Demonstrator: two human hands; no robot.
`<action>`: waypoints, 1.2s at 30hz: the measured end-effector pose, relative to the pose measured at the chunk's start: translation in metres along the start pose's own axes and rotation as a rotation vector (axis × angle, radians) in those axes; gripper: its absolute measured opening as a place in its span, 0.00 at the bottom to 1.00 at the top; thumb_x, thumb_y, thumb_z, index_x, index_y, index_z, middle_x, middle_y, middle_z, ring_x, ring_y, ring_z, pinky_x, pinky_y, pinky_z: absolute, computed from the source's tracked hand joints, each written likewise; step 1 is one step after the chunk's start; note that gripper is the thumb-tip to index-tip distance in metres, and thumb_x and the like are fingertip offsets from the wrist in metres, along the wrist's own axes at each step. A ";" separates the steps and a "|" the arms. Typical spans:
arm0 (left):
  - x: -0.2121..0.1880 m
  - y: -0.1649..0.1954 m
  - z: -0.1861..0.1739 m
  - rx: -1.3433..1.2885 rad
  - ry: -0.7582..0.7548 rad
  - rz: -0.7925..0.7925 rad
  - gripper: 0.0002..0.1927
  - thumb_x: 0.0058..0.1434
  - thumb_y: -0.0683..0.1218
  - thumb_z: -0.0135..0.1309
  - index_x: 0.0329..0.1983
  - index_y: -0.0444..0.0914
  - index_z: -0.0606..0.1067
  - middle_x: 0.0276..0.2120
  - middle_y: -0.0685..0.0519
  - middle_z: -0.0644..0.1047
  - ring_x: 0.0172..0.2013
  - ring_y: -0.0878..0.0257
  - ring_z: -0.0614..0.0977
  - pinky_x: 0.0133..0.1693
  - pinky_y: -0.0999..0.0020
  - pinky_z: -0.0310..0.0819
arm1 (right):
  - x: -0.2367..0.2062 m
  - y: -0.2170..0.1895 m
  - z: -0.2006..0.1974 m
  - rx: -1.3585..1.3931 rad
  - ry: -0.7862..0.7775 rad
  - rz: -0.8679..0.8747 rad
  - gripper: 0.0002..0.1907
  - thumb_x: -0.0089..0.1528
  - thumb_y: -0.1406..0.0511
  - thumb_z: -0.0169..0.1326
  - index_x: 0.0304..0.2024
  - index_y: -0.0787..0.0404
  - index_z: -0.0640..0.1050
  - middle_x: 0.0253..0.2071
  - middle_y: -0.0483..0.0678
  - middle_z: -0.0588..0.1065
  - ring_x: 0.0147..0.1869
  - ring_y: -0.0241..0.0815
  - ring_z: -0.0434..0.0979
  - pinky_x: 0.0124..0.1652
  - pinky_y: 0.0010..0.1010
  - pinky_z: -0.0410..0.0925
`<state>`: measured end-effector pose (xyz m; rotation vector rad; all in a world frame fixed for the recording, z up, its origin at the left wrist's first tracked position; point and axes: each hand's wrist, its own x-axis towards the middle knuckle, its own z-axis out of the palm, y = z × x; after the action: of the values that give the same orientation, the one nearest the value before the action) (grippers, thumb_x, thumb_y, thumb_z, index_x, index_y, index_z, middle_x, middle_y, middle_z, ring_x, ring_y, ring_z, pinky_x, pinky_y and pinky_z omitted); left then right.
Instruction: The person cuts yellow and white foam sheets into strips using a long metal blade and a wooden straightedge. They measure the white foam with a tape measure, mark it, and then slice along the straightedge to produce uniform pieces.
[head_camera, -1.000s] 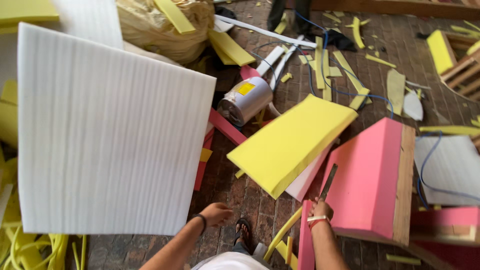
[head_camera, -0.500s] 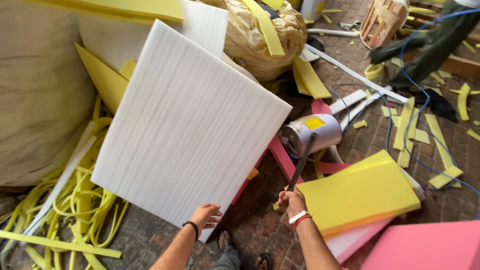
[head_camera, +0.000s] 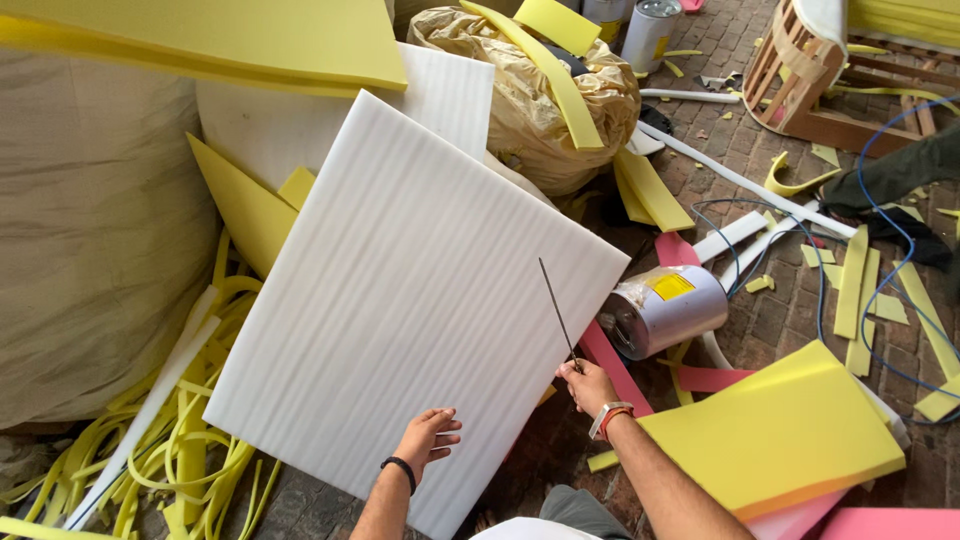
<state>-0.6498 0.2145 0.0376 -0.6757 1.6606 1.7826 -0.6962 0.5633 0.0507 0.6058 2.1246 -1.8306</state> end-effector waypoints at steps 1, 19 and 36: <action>0.005 0.006 -0.002 -0.013 0.024 -0.007 0.19 0.64 0.56 0.53 0.54 0.44 0.76 0.43 0.57 0.83 0.39 0.66 0.82 0.44 0.64 0.75 | 0.015 0.000 0.001 -0.057 0.029 -0.095 0.12 0.66 0.59 0.55 0.36 0.61 0.82 0.21 0.38 0.71 0.24 0.28 0.67 0.26 0.26 0.63; 0.169 0.164 0.007 -0.071 0.359 -0.103 0.21 0.63 0.56 0.54 0.56 0.43 0.76 0.46 0.56 0.82 0.42 0.65 0.81 0.45 0.64 0.73 | 0.457 -0.235 0.033 -0.529 0.034 -0.366 0.20 0.71 0.52 0.48 0.52 0.55 0.83 0.43 0.52 0.83 0.46 0.45 0.82 0.48 0.37 0.71; 0.236 0.369 0.099 1.126 0.554 0.589 0.36 0.48 0.38 0.58 0.64 0.43 0.69 0.69 0.43 0.62 0.70 0.46 0.57 0.67 0.47 0.50 | 0.529 -0.233 0.156 -0.036 -0.880 0.374 0.21 0.71 0.57 0.42 0.59 0.60 0.76 0.38 0.48 0.80 0.40 0.41 0.81 0.39 0.34 0.74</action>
<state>-1.0757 0.3214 0.1298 -0.1268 3.0266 0.6478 -1.2809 0.4550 -0.0170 0.1129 1.3429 -1.4513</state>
